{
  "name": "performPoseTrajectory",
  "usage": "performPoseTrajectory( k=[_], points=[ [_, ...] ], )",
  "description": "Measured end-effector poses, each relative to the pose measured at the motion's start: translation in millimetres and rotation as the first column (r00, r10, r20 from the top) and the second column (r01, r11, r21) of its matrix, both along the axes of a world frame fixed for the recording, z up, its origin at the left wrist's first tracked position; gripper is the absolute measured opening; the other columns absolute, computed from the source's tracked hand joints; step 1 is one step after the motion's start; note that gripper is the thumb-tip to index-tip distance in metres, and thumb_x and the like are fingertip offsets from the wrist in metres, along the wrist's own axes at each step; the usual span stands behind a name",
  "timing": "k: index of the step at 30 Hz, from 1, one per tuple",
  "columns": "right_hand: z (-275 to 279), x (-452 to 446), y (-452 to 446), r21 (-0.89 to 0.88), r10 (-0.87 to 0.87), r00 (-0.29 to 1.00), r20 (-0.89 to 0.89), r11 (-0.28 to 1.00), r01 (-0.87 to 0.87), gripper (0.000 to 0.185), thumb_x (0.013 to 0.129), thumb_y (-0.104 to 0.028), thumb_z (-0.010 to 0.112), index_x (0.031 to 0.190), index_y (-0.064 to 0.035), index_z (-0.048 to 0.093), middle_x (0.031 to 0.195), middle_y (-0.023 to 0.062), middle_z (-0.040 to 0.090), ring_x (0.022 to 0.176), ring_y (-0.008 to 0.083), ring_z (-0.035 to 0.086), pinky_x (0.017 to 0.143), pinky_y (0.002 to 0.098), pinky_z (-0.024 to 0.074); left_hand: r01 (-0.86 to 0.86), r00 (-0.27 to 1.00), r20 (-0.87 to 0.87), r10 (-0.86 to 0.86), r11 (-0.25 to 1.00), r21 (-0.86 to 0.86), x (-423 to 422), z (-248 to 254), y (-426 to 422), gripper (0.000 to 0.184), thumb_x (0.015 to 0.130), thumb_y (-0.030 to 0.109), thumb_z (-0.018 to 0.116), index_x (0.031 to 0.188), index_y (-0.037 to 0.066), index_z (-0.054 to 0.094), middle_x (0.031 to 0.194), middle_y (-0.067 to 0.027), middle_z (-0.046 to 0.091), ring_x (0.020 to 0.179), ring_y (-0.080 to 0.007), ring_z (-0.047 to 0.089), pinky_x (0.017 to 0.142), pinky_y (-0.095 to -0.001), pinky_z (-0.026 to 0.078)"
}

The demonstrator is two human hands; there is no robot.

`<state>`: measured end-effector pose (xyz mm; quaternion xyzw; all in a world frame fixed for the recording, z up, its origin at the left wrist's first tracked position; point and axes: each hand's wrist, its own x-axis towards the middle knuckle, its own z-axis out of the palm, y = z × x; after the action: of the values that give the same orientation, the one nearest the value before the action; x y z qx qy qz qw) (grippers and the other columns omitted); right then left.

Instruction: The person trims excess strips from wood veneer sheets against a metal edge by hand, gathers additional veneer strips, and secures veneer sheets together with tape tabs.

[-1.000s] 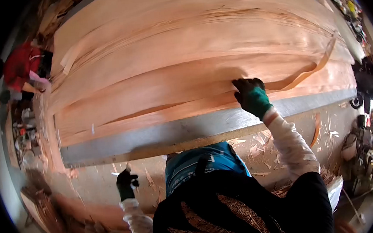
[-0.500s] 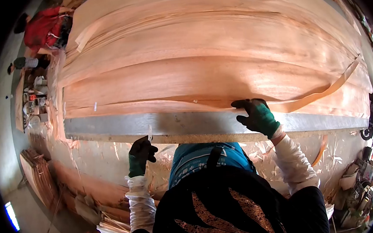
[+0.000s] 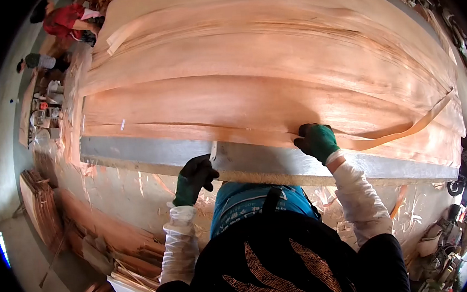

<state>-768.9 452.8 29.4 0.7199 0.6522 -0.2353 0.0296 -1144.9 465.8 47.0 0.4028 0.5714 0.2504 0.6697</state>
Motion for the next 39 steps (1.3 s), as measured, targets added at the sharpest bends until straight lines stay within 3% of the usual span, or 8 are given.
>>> performPoseTrajectory(
  k=[20,23,30,32,35,37,38,39],
  points=[
    [11.6,6.4,-10.2,0.112,-0.083,0.995,-0.054,0.99,0.089,0.03,0.081,-0.038,0.063,0.094,-0.0124,0.07,0.088,0.0121,0.07,0.085,0.0313,0.067,0.079,0.0443,0.0501,0.138,0.987,-0.079,-0.141,0.99,-0.036,89.0,-61.0,37.8,0.045,0.096,0.016,0.053,0.14,0.015,0.049,0.088,-0.0115,0.068,0.061,-0.016,0.064,0.045,-0.0286,0.05],
    [63.3,-15.4,-17.3,0.328,-0.1,0.975,0.197,0.944,0.03,0.034,0.079,-0.023,0.065,0.111,-0.0102,0.067,0.111,0.0122,0.066,0.101,0.0309,0.062,0.087,0.0439,0.0486,0.147,0.986,-0.067,-0.152,0.986,-0.084,87.8,-64.9,38.5,0.047,0.095,0.017,0.054,0.141,0.016,0.048,0.088,-0.0117,0.068,0.061,-0.0159,0.065,0.045,-0.029,0.05],
    [-64.0,-128.7,-1.1,0.651,0.21,0.931,0.297,0.669,-0.359,0.055,0.08,-0.025,0.058,0.132,-0.0086,0.054,0.135,0.0116,0.054,0.124,0.0312,0.049,0.096,0.0443,0.0411,0.116,0.986,0.133,-0.104,0.99,-0.084,81.3,-74.3,39.2,0.05,0.093,0.016,0.054,0.142,0.015,0.044,0.086,-0.0133,0.069,0.056,-0.0181,0.064,0.043,-0.0307,0.048],
    [-32.4,-139.8,18.9,0.325,0.206,0.973,-0.106,0.932,-0.162,0.055,0.082,-0.03,0.057,0.131,-0.0058,0.053,0.127,0.0148,0.057,0.121,0.0344,0.05,0.096,0.0469,0.0409,0.203,0.976,0.052,-0.21,0.973,0.109,76.8,-87.5,33.9,0.054,0.093,0.012,0.05,0.146,0.014,0.039,0.101,-0.0116,0.069,0.054,-0.0168,0.06,0.043,-0.0302,0.048],
    [-108.7,-148.1,4.7,0.521,0.166,0.929,0.329,0.789,-0.326,0.055,0.086,-0.025,0.051,0.135,0.0004,0.049,0.14,0.02,0.047,0.132,0.0386,0.041,0.106,0.0521,0.0346,0.336,0.932,-0.265,-0.249,0.869,0.365,61.9,-85.7,14.0,0.047,0.091,0.014,0.055,0.136,0.006,0.046,0.09,-0.0137,0.07,0.057,-0.0245,0.064,0.047,-0.0348,0.05],
    [-116.8,-151.9,7.0,0.579,0.16,0.928,0.336,0.742,-0.337,0.049,0.086,-0.021,0.05,0.13,0.0006,0.051,0.138,0.0201,0.049,0.129,0.0399,0.043,0.104,0.053,0.0363,0.641,0.759,-0.575,-0.306,0.505,0.577,17.4,-108.7,41.9,0.018,0.088,0.024,0.054,0.098,0.011,0.062,0.068,-0.01,0.066,0.053,-0.0274,0.061,0.049,-0.0396,0.05],
    [-123.8,-159.1,10.3,0.563,0.09,0.909,0.407,0.759,-0.327,0.045,0.087,-0.02,0.049,0.127,-0.0018,0.053,0.136,0.0194,0.05,0.127,0.0392,0.045,0.102,0.0529,0.0377,0.656,0.723,-0.635,-0.272,0.558,0.508,-4.2,-101.6,59.2,0.017,0.09,0.025,0.054,0.096,0.011,0.061,0.063,-0.0105,0.062,0.047,-0.0255,0.057,0.043,-0.0391,0.045],
    [-134.3,-160.5,16.1,0.552,0.101,0.95,0.297,0.793,-0.257,0.044,0.088,-0.02,0.049,0.127,-0.002,0.053,0.135,0.0195,0.051,0.126,0.0382,0.046,0.101,0.0525,0.0391,0.369,0.814,-0.523,-0.251,0.92,0.134,-14.8,-76.1,77.8,0.02,0.092,0.029,0.052,0.094,0.01,0.059,0.059,-0.0121,0.06,0.041,-0.0227,0.053,0.037,-0.0367,0.039]
  ],
)
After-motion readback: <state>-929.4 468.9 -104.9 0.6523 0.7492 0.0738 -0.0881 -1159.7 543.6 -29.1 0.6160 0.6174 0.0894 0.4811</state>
